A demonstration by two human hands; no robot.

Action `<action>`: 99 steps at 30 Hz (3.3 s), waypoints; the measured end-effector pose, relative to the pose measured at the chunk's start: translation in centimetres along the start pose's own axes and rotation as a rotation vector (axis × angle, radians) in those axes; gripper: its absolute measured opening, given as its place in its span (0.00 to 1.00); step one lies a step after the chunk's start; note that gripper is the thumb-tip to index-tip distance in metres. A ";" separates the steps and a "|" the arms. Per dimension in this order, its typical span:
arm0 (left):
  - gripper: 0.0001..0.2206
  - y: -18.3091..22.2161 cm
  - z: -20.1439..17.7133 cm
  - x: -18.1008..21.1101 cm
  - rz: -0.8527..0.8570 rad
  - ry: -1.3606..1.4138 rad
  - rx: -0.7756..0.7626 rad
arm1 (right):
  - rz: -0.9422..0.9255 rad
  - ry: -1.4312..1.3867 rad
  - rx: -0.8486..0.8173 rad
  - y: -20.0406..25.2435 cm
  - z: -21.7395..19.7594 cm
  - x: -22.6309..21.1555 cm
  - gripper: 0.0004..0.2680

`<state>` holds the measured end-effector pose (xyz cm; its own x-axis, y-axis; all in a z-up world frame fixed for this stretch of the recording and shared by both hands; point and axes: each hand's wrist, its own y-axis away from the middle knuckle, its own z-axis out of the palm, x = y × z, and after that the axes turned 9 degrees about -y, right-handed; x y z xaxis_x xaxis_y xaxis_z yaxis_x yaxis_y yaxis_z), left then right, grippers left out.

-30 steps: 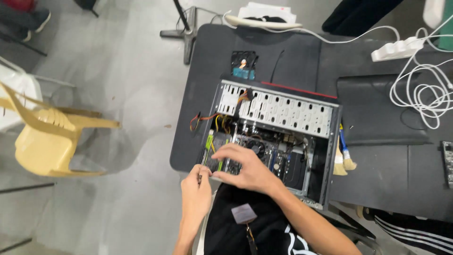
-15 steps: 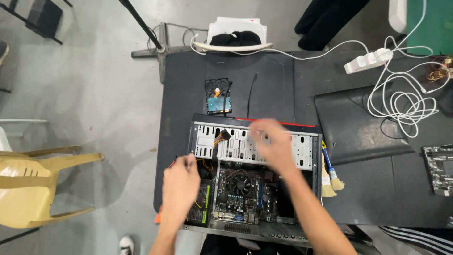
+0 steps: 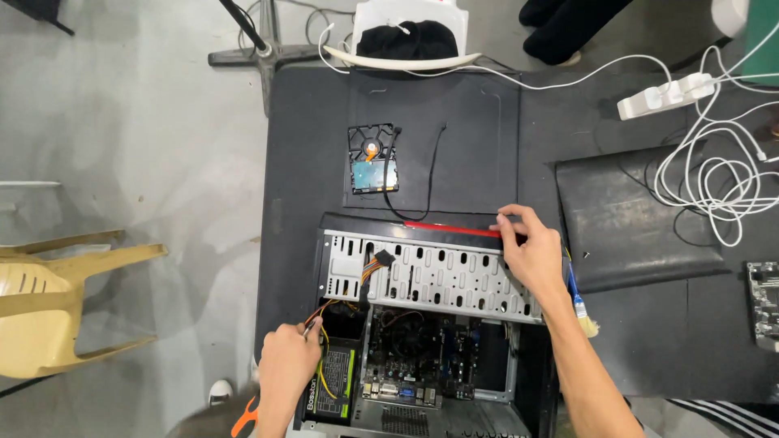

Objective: Cleaning the interior of a computer case and removing the power supply unit using a screwdriver.

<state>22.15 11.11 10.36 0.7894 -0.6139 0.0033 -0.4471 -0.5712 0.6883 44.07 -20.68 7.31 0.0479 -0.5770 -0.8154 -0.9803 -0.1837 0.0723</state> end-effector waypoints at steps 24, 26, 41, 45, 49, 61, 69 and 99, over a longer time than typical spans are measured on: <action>0.25 0.0 1.3 -1.1 -0.052 0.074 0.041 | -0.143 0.212 -0.751 -17.1 14.1 3.2 0.05; 0.25 -0.1 1.0 -1.0 -0.063 0.058 0.025 | -0.089 0.151 -0.740 -17.0 13.7 3.4 0.06; 0.20 8.3 1.8 -8.0 0.070 0.262 0.534 | -0.235 -0.608 -0.354 8.7 6.2 -12.2 0.07; 0.16 10.2 6.1 -10.0 -0.009 0.343 0.423 | -0.183 -0.682 -0.828 20.5 12.5 -14.2 0.10; 0.13 10.9 10.0 -11.7 -0.058 0.347 0.317 | -0.158 -0.617 -1.043 24.5 18.7 -12.0 0.10; 0.17 9.5 12.7 -14.5 0.168 0.630 0.110 | -0.189 -0.673 -1.157 24.2 21.7 -11.9 0.04; 0.10 8.4 19.0 -17.5 0.338 0.962 0.398 | -0.221 -0.433 -0.977 21.5 21.8 -11.7 0.08; 0.11 1.7 27.5 -14.7 0.086 0.749 0.462 | -1.183 0.028 -0.573 17.6 22.0 -8.6 0.18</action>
<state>-1.78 4.12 -8.46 0.7408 -0.2396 0.6275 -0.5153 -0.8021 0.3020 22.18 -1.44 2.91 0.8271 0.1495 -0.5419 -0.1239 -0.8918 -0.4351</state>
